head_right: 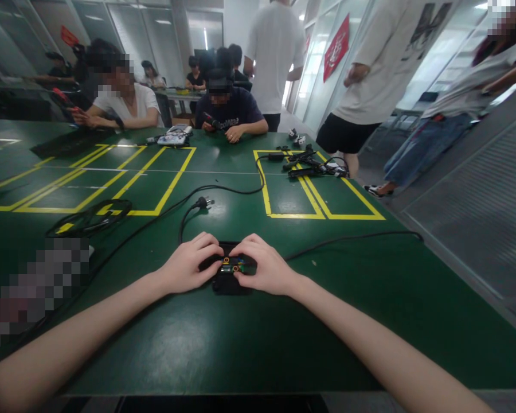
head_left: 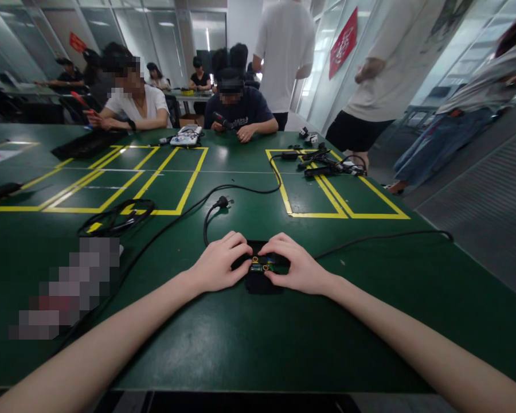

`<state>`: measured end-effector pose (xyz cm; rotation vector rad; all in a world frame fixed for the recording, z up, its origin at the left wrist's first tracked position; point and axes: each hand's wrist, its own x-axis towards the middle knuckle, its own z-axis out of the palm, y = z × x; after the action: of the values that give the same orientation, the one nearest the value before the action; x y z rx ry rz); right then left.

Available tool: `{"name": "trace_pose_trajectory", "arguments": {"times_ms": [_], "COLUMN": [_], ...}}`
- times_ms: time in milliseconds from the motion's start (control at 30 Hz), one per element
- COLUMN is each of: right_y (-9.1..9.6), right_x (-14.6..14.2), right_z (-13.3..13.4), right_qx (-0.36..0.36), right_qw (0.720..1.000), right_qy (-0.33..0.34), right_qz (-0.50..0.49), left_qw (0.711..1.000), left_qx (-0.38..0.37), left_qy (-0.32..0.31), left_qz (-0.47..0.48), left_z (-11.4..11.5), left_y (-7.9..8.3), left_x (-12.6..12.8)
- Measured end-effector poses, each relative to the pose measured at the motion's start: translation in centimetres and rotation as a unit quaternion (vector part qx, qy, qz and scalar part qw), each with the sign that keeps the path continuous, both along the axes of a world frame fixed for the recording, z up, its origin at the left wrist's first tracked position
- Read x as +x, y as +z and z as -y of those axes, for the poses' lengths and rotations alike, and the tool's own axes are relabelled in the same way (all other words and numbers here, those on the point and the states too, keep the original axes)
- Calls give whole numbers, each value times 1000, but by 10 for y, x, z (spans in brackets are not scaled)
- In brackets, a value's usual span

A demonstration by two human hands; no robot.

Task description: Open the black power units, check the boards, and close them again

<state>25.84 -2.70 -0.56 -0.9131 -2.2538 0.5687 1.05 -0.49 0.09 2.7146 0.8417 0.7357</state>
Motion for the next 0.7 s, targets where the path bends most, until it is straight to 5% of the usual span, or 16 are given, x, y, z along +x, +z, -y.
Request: {"name": "trace_pose_trajectory", "arguments": {"times_ms": [500,700], "right_y": [-5,3], "right_x": [-1,16], "right_z": [-3,-10], "right_qx": [79,78], "right_qw": [995,992], "right_qy": [-68,-43], "right_qz": [-9,84], "left_qw": [999,997], "left_qx": [-19,-43], "left_qy": [20,54], "left_qz": [29,40], "left_z": [-5,-5], "left_y": [-7,-8], "left_x": [-4,-3]}}
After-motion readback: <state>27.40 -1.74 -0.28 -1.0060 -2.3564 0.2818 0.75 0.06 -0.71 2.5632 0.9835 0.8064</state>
